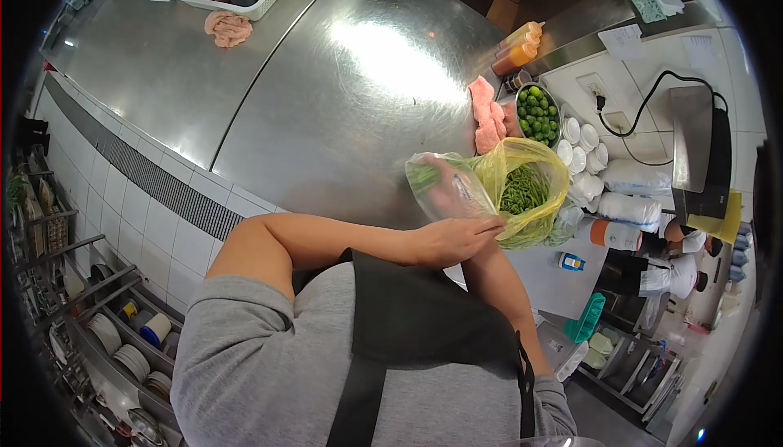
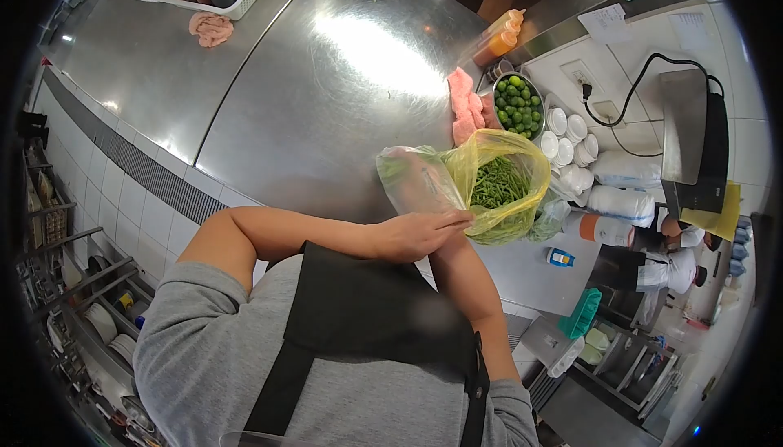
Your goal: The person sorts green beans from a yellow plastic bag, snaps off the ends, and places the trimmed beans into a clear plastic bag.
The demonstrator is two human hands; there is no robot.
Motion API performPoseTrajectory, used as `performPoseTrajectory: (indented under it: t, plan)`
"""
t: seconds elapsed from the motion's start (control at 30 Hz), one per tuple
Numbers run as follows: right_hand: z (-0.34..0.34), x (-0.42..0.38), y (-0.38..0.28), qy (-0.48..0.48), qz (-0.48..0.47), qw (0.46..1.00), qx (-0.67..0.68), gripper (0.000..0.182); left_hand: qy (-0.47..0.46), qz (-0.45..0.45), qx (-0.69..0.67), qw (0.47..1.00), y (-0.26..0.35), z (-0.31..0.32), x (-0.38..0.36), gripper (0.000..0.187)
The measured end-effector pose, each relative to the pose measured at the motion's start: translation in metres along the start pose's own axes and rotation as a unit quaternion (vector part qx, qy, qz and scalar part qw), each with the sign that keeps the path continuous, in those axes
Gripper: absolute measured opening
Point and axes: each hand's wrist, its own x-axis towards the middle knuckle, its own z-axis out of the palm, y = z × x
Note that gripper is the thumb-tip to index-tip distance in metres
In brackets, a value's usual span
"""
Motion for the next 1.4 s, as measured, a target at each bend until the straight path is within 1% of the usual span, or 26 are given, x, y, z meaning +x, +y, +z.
performPoseTrajectory:
  t: [0.13, 0.2, 0.23, 0.27, 0.3, 0.33, 0.37, 0.4, 0.43, 0.47, 0.53, 0.57, 0.6, 0.67, 0.8, 0.83, 0.87, 0.9, 1.0, 1.07, 1.1, 1.17, 1.23, 1.27, 1.33, 1.4]
  plan:
    - [0.000, -0.012, -0.022, 0.018, 0.025, 0.987, 0.161, 0.054, 0.057, -0.021, -0.039, 0.997, 0.002, -0.007, 0.003, 0.055]
    - [0.001, -0.032, -0.039, -0.026, -0.026, 0.888, 0.459, 0.049, 0.086, -0.014, -0.047, 0.995, 0.005, -0.006, 0.005, 0.060]
    - [0.001, -0.035, -0.048, -0.021, -0.030, 0.887, 0.460, 0.049, 0.118, -0.010, -0.056, 0.991, 0.008, -0.007, 0.007, 0.066]
    - [0.000, -0.036, -0.058, 0.008, -0.044, 0.973, 0.227, 0.046, 0.112, -0.007, -0.058, 0.992, 0.010, -0.009, 0.008, 0.066]
    - [-0.002, -0.038, -0.065, 0.040, -0.053, 0.998, -0.021, 0.044, 0.111, -0.051, -0.092, 0.988, 0.015, -0.020, 0.010, 0.065]
    - [-0.006, -0.036, -0.068, 0.051, -0.054, 0.997, -0.020, 0.044, 0.108, -0.094, -0.125, 0.982, 0.022, -0.030, 0.011, 0.064]
    - [-0.013, -0.034, -0.070, 0.007, 0.043, 0.981, 0.187, 0.039, 0.098, -0.088, -0.130, 0.983, 0.029, -0.037, 0.010, 0.064]
    - [-0.018, -0.036, -0.075, -0.039, 0.132, 0.913, 0.384, 0.034, 0.109, -0.094, -0.139, 0.980, 0.035, -0.045, 0.008, 0.066]
    - [-0.008, -0.040, -0.107, -0.039, 0.092, 0.969, 0.227, 0.023, 0.120, -0.100, -0.148, 0.977, 0.036, -0.049, 0.006, 0.068]
    - [-0.001, -0.044, -0.125, -0.027, 0.088, 0.970, 0.226, 0.023, 0.112, -0.091, -0.152, 0.978, 0.036, -0.050, 0.005, 0.068]
    - [0.014, -0.054, -0.150, 0.053, 0.098, 0.985, -0.131, 0.018, 0.137, -0.120, -0.152, 0.972, 0.034, -0.050, 0.002, 0.069]
    - [0.021, -0.059, -0.160, 0.085, 0.133, 0.987, 0.016, 0.017, 0.165, -0.130, -0.150, 0.966, 0.026, -0.042, 0.000, 0.072]
    - [0.014, -0.064, -0.168, 0.091, 0.130, 0.987, 0.015, 0.017, 0.160, -0.125, -0.150, 0.968, 0.026, -0.043, 0.001, 0.072]
    - [-0.016, -0.081, -0.180, 0.055, 0.059, 0.979, -0.186, 0.019, 0.135, -0.156, -0.155, 0.966, 0.028, -0.042, 0.001, 0.072]
    - [-0.079, -0.110, -0.165, 0.227, 0.111, 0.958, -0.137, 0.025, 0.019, -0.091, -0.191, 0.977, 0.018, -0.025, 0.001, 0.069]
    - [-0.094, -0.119, -0.149, 0.278, 0.108, 0.883, -0.363, 0.034, -0.035, -0.097, -0.204, 0.973, 0.018, -0.023, 0.003, 0.064]
    - [-0.106, -0.125, -0.134, 0.314, 0.099, 0.755, -0.567, 0.045, -0.089, -0.103, -0.216, 0.967, 0.018, -0.022, 0.005, 0.059]
    - [-0.112, -0.131, -0.124, 0.316, 0.099, 0.754, -0.567, 0.045, -0.090, -0.101, -0.215, 0.967, 0.020, -0.026, 0.009, 0.059]
    - [-0.123, -0.141, -0.093, 0.389, 0.083, 0.750, -0.529, 0.069, -0.072, -0.090, -0.262, 0.958, 0.015, -0.040, 0.021, 0.045]
    - [-0.128, -0.141, -0.066, 0.509, 0.119, 0.807, -0.274, 0.082, 0.051, -0.208, -0.355, 0.910, -0.019, -0.035, 0.027, 0.040]
    - [-0.133, -0.145, -0.049, 0.514, 0.117, 0.806, -0.270, 0.082, 0.110, -0.256, -0.291, 0.915, -0.032, -0.034, 0.035, 0.040]
    - [-0.141, -0.154, -0.020, 0.434, 0.106, 0.872, 0.202, 0.086, 0.165, -0.298, -0.221, 0.914, -0.073, -0.023, 0.045, 0.042]
    - [-0.133, -0.152, -0.014, 0.474, 0.104, 0.858, 0.171, 0.085, 0.127, -0.307, -0.007, 0.943, -0.129, -0.001, 0.038, 0.050]
    - [-0.129, -0.148, -0.012, 0.511, 0.106, 0.842, 0.137, 0.085, 0.125, -0.304, -0.003, 0.944, -0.141, 0.005, 0.037, 0.050]
    - [-0.108, -0.145, -0.034, 0.487, 0.126, 0.854, 0.130, 0.082, 0.065, -0.354, -0.223, 0.906, -0.154, 0.010, 0.034, 0.058]
    - [-0.084, -0.143, -0.054, 0.467, 0.150, 0.863, 0.121, 0.079, 0.072, -0.351, -0.185, 0.915, -0.158, 0.004, 0.030, 0.056]
